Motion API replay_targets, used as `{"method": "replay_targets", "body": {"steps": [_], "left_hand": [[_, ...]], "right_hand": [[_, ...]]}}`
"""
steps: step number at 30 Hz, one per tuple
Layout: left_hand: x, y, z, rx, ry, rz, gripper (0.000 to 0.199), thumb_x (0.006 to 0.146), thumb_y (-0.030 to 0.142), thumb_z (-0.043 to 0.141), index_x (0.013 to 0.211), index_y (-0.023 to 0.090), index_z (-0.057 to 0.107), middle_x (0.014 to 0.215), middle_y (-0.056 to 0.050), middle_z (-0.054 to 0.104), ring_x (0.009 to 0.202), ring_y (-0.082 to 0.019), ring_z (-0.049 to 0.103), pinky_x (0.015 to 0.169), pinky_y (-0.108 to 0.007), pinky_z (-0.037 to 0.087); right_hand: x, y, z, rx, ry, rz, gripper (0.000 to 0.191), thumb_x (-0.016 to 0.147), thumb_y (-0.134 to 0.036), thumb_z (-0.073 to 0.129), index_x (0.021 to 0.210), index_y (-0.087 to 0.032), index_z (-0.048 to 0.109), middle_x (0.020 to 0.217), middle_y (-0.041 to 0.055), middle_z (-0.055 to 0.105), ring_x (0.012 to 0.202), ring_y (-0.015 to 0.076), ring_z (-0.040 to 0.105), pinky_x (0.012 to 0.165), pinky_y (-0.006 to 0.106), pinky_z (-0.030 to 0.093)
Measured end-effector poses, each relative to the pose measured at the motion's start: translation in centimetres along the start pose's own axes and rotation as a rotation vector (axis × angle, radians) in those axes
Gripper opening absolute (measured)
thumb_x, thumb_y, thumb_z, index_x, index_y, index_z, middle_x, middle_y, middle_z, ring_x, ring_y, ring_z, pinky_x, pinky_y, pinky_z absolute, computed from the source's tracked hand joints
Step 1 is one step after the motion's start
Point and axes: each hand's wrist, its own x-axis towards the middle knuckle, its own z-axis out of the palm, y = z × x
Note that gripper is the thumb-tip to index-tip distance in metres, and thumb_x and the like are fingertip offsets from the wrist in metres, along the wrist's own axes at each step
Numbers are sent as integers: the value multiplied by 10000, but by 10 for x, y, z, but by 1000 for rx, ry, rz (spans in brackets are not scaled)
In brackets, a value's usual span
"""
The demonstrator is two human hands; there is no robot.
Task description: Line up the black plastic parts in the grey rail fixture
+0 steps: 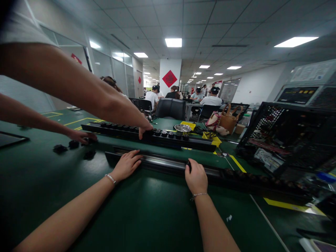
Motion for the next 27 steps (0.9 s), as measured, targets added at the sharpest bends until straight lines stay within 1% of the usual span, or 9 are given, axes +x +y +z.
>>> {"method": "replay_targets", "body": {"steps": [7,12,17,23,27], "left_hand": [[0,2,-2,-5,10,3,374,914,416,334,1147,268,587,1313,-69,506,1207,-228,444,979,-423,368],[1,2,0,-18,12,7,370,911,417,346,1152,272,586,1304,-67,516,1206,-228,445,983,-424,366],[1,1,2,-25,22,-1,366,907,424,355,1160,289,581,1318,-54,507,1210,-229,444,994,-429,360],[1,3,2,-15,19,-3,372,909,424,347,1153,282,589,1315,-66,510,1204,-236,450,981,-435,368],[1,3,2,17,13,-7,375,913,423,338,1159,280,582,1317,-65,507,1208,-231,447,981,-423,366]], "right_hand": [[0,-1,5,32,-3,-36,364,860,-310,380,1135,-160,566,1065,102,646,970,218,567,856,371,464],[-1,-2,6,43,5,-59,350,861,-298,385,1113,-150,577,1102,104,637,996,215,565,895,374,449],[-1,-2,9,73,20,-104,342,856,-265,381,1106,-155,587,1130,107,629,1015,214,566,933,400,432],[0,-11,11,114,-21,-148,374,849,-229,376,1154,-141,573,1201,120,593,1112,224,531,966,418,420],[0,-17,11,111,-53,-152,387,851,-214,367,1170,-125,567,1207,122,588,1133,224,518,979,408,414]]}}
